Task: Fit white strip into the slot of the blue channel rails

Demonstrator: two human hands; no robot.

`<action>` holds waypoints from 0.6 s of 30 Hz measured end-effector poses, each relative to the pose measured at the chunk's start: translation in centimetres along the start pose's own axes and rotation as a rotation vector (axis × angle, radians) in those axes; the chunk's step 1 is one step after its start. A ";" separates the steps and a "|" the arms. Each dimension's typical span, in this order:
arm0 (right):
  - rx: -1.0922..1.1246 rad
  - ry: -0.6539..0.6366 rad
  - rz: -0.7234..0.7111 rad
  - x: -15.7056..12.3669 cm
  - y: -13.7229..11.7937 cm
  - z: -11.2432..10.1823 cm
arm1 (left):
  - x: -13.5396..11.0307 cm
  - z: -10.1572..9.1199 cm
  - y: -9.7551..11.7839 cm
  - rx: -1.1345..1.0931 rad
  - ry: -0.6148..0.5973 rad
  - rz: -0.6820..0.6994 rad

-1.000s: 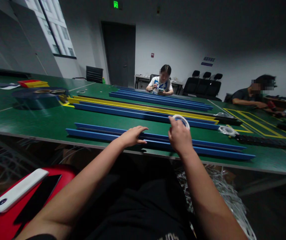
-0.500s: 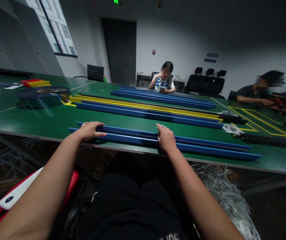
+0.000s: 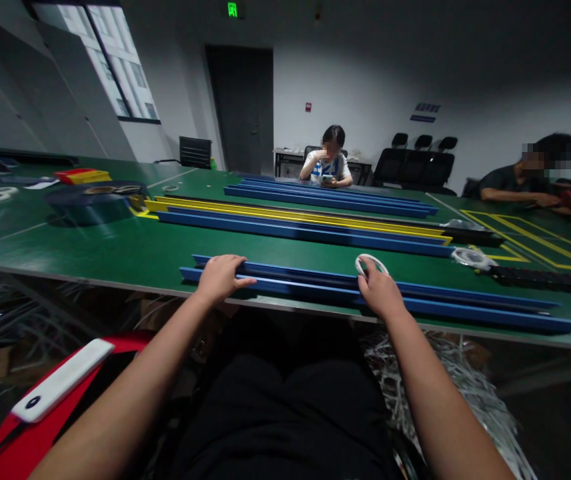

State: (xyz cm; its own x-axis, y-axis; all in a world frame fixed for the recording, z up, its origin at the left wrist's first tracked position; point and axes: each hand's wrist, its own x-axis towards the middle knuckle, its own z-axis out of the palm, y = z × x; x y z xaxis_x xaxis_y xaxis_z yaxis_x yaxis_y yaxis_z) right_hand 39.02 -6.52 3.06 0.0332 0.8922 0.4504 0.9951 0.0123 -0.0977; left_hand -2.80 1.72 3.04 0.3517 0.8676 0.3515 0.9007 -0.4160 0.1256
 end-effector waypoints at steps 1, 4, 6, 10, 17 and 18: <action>0.002 0.007 0.004 -0.5 1.6 -0.3 | 0.0 0.4 1.6 -0.015 0.025 0.012; -0.003 0.019 0.051 -2.0 6.2 -1.3 | 0.0 1.4 6.1 -0.066 0.082 0.055; 0.008 0.002 0.069 -2.7 8.7 -1.8 | 0.0 2.0 8.4 -0.097 0.103 0.064; 0.040 0.020 0.132 -3.2 12.7 -2.3 | 0.5 3.0 12.0 -0.134 0.126 0.092; 0.036 0.016 0.315 -2.8 19.1 -3.0 | 2.3 4.9 18.0 -0.173 0.111 0.089; 0.025 0.023 0.351 -2.7 19.4 -3.3 | 2.6 5.1 18.8 -0.177 0.101 0.089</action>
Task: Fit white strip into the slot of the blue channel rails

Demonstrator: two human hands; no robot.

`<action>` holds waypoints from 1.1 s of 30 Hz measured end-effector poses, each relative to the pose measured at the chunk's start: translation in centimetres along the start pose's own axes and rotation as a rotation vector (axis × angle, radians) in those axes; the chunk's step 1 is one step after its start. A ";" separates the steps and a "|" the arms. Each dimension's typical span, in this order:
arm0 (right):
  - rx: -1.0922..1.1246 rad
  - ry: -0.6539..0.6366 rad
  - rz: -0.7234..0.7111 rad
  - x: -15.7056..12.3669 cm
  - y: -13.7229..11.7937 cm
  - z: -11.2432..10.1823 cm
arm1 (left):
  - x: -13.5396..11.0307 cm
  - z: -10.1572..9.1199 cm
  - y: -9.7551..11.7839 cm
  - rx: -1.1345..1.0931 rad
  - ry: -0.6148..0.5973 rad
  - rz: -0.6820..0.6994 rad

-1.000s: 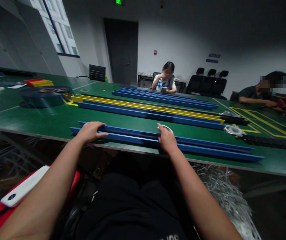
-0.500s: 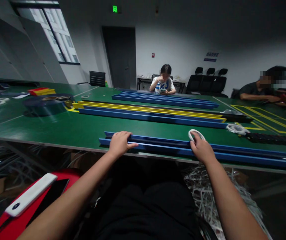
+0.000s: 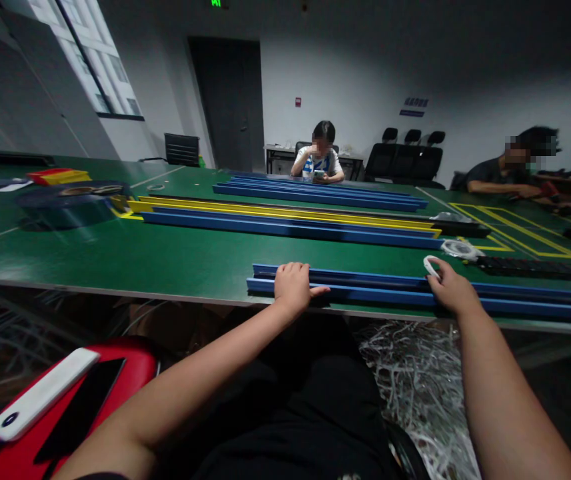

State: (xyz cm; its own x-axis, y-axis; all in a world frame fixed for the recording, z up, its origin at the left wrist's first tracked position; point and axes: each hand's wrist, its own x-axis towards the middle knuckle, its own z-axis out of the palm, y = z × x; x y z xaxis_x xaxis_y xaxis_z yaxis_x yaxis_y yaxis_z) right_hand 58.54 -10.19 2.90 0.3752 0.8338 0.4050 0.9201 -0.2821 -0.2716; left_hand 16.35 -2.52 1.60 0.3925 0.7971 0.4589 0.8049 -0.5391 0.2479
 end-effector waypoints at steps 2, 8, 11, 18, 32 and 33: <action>-0.003 0.071 0.074 0.0 -0.9 -0.9 | 0.5 0.5 1.3 -0.009 -0.022 -0.007; 0.154 0.127 -0.223 -2.7 -13.2 -2.4 | 1.3 0.3 2.3 -0.191 -0.043 0.007; 0.193 -0.007 -0.553 -4.7 -19.6 -1.9 | 1.7 -0.5 1.4 -0.524 -0.031 0.035; 0.144 -0.022 -0.705 -7.3 -24.7 -1.6 | 0.6 -4.5 0.1 -0.794 0.102 0.130; 0.070 0.020 -0.771 -7.8 -25.7 -1.6 | -1.7 -5.8 0.8 -0.809 0.173 0.117; 0.056 0.017 -0.784 -7.8 -25.9 -1.6 | -1.8 -5.8 0.9 -0.839 0.172 0.089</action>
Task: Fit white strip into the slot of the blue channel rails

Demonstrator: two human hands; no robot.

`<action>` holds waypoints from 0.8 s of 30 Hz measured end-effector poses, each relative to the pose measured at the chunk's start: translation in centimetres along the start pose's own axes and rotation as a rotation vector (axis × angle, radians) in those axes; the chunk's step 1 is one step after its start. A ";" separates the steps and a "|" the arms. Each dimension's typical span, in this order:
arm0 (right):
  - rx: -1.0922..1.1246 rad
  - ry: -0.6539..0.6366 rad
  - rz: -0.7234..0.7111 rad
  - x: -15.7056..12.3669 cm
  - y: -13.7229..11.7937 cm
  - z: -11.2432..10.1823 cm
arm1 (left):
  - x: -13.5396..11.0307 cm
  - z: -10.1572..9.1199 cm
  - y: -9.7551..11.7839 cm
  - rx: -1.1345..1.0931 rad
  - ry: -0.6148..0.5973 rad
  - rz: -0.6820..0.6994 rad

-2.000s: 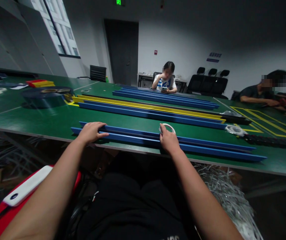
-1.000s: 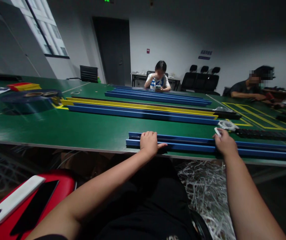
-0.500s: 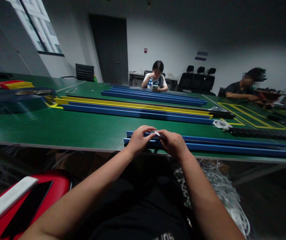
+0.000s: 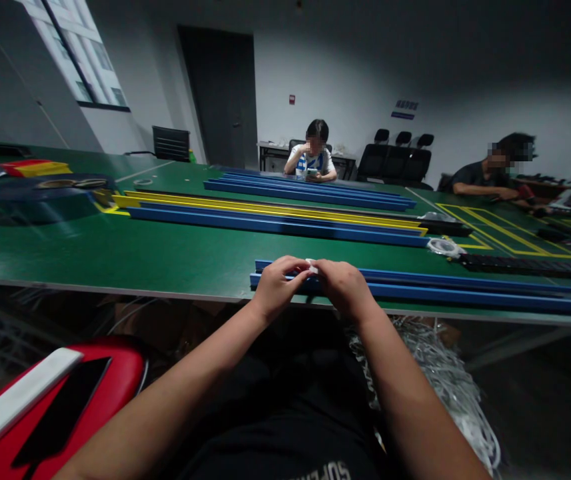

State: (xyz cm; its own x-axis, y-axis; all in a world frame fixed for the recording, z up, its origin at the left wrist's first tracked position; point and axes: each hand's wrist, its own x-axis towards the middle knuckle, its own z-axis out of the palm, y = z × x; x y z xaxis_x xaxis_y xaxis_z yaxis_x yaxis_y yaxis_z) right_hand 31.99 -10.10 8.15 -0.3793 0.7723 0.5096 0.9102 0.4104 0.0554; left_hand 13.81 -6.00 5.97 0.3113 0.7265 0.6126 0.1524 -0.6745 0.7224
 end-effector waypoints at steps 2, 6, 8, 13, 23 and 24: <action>-0.023 -0.021 -0.021 0.3 -0.1 0.1 | -0.1 0.2 0.0 -0.086 0.018 -0.075; -0.077 -0.022 -0.029 0.8 0.0 0.3 | 0.4 -0.2 -0.6 -0.251 0.027 -0.197; -0.095 -0.008 -0.038 1.1 0.2 0.4 | 0.9 -0.8 -1.0 -0.256 0.042 -0.227; -0.138 0.014 -0.047 2.3 0.6 0.1 | 2.3 -2.6 -1.2 -0.262 -0.091 -0.304; -0.196 0.035 -0.102 5.8 -0.7 -1.3 | 3.6 -4.7 1.0 -0.270 -0.044 -0.344; -0.190 0.036 -0.106 6.0 -0.8 -1.3 | 3.7 -5.0 1.1 -0.240 -0.037 -0.343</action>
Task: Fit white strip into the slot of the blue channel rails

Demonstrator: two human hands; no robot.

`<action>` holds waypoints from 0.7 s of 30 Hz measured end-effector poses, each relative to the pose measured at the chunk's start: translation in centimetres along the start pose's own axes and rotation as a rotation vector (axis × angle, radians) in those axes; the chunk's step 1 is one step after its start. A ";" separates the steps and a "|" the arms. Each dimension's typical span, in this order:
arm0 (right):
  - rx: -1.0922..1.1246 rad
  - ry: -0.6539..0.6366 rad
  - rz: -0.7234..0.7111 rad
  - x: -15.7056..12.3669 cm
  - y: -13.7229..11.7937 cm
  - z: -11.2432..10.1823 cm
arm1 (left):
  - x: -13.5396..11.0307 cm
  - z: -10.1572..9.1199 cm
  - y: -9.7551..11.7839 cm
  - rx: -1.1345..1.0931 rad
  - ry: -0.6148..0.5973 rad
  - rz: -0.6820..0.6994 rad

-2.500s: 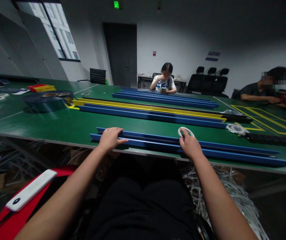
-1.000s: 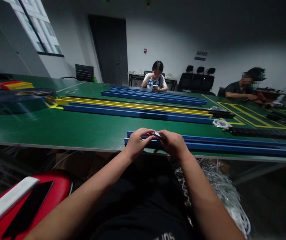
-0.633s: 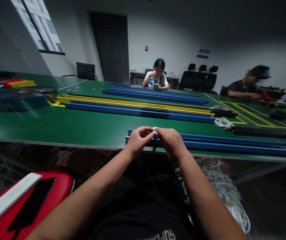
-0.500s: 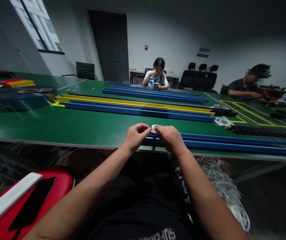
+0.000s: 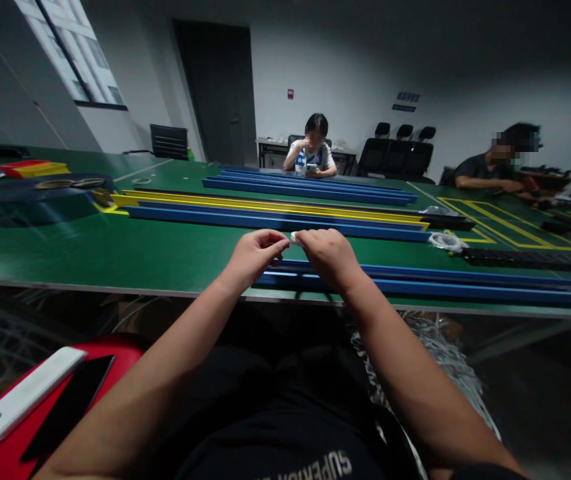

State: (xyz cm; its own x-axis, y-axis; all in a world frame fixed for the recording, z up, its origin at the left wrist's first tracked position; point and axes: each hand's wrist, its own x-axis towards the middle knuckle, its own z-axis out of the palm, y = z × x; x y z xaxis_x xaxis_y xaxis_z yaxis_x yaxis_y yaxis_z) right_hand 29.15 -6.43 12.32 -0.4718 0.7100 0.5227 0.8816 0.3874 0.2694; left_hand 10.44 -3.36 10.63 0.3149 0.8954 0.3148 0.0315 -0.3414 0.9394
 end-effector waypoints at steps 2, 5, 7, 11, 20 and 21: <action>0.036 0.006 -0.005 0.4 -0.1 -0.1 | 0.2 -0.6 0.1 0.074 0.012 0.017; 0.213 0.036 0.021 1.0 0.2 -0.1 | 0.7 -1.6 -0.3 0.215 0.043 0.071; 0.437 0.048 0.068 1.3 1.1 -0.3 | 1.1 -2.7 -0.9 0.302 0.097 0.112; 0.962 -0.019 0.228 1.7 4.3 -1.0 | 2.1 -5.8 -2.7 0.362 0.182 0.110; 0.628 -0.491 0.278 2.4 8.1 0.3 | 2.6 -8.0 -7.7 0.500 0.116 0.067; 0.488 -0.574 0.240 2.3 7.9 0.8 | 2.5 -7.8 -8.3 0.529 0.079 0.050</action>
State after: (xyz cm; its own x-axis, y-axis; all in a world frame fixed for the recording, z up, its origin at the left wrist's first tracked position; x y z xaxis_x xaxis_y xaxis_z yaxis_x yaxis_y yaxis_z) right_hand 35.00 -1.22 14.99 -0.3183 0.9479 -0.0137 0.9182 0.3047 -0.2530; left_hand 3.51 3.92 4.65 0.2563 0.8860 0.3864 0.4985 -0.4636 0.7325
